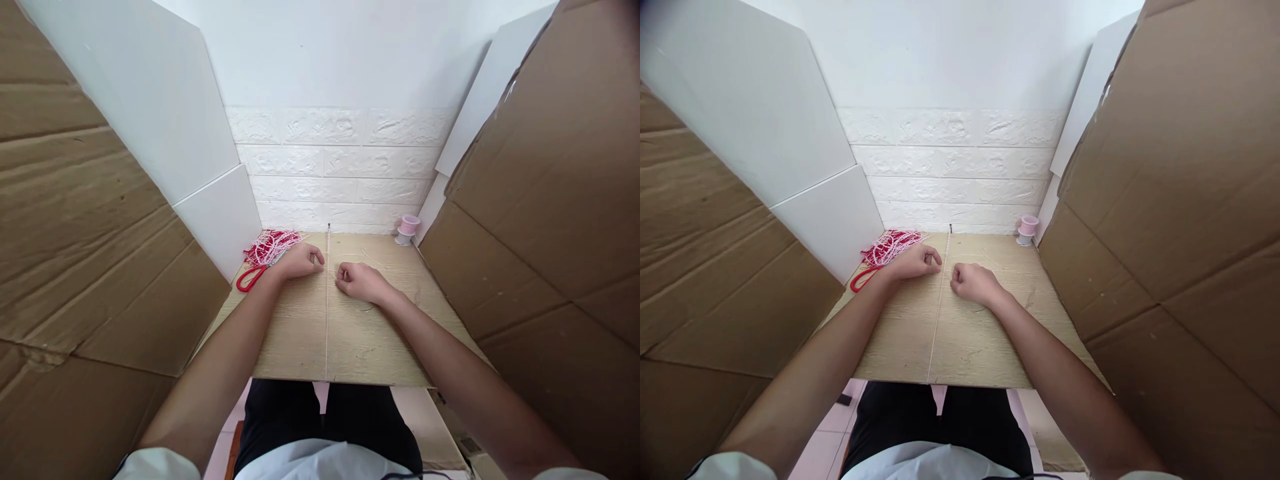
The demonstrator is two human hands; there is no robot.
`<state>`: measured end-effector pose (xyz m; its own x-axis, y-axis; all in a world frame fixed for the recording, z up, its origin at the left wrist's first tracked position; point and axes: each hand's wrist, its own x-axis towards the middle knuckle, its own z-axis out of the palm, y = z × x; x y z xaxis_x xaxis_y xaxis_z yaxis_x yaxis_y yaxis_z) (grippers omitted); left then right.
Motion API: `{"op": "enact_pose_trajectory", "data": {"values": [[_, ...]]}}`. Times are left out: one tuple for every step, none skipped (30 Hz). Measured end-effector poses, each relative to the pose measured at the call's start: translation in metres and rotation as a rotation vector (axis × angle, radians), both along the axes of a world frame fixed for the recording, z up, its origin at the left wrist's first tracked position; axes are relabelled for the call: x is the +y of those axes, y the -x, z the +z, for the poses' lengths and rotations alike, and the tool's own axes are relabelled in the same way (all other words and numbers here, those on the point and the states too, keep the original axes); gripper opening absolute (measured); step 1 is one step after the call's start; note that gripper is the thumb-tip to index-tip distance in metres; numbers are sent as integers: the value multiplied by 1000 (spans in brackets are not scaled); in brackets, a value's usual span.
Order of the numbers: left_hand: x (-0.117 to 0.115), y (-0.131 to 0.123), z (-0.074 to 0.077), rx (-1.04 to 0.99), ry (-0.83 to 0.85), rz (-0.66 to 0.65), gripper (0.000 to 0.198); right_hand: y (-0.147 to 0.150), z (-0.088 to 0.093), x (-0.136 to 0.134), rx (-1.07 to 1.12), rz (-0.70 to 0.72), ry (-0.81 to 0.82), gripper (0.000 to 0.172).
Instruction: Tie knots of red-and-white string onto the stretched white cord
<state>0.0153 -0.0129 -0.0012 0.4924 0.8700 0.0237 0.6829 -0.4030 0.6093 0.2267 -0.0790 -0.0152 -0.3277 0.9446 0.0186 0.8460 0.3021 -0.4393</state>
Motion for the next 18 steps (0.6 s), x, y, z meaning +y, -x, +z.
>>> {"op": "enact_pose_trajectory", "data": {"values": [[0, 0, 0, -9, 13, -12, 29, 0, 0, 0, -1, -2, 2, 11], [0, -1, 0, -18, 25, -23, 30, 1, -1, 0, -1, -2, 3, 11], [0, -1, 0, -27, 35, -34, 31, 1, -1, 0, 0, -2, 2, 12], [0, -2, 0, -35, 45, -44, 33, 1, -2, 0, 2, -1, -3, 12], [0, -2, -1, -42, 55, -53, 33, 2, -2, 0, 5, 0, -10, 12], [0, -3, -1, -48, 64, -64, 34, 2, -3, 0, 8, 1, -18, 12], [0, -3, -1, -51, 75, -76, 34, 3, -3, 0, 10, 1, -24, 13], [-1, -4, -1, -52, 85, -90, 34, 4, -4, 0, 11, -1, -28, 13], [-1, -4, -1, -51, 92, -104, 33, 5, -4, -1, 10, -3, -31, 14], [-1, -4, -1, -47, 96, -115, 32, 5, -4, -1, 9, -7, -34, 14], [-1, -4, -1, -43, 97, -124, 31, 6, -5, -1, 8, -10, -36, 14], [-1, -4, -1, -37, 98, -129, 29, 7, -5, -2, 8, -13, -39, 14], [-1, -4, -1, -30, 101, -133, 27, 7, -5, -2, 9, -15, -41, 14], [-1, -4, 0, -22, 107, -138, 25, 8, -5, -2, 11, -15, -43, 14], [-1, -4, 0, -15, 116, -144, 24, 8, -5, -3, 14, -15, -45, 14], [-1, -4, 0, -6, 127, -152, 23, 8, -4, -3, 15, -15, -45, 14], [-1, -4, 0, 1, 137, -159, 22, 8, -4, -3, 16, -16, -46, 14], [0, -4, 0, 8, 146, -165, 22, 8, -4, -3, 17, -18, -46, 14]]}}
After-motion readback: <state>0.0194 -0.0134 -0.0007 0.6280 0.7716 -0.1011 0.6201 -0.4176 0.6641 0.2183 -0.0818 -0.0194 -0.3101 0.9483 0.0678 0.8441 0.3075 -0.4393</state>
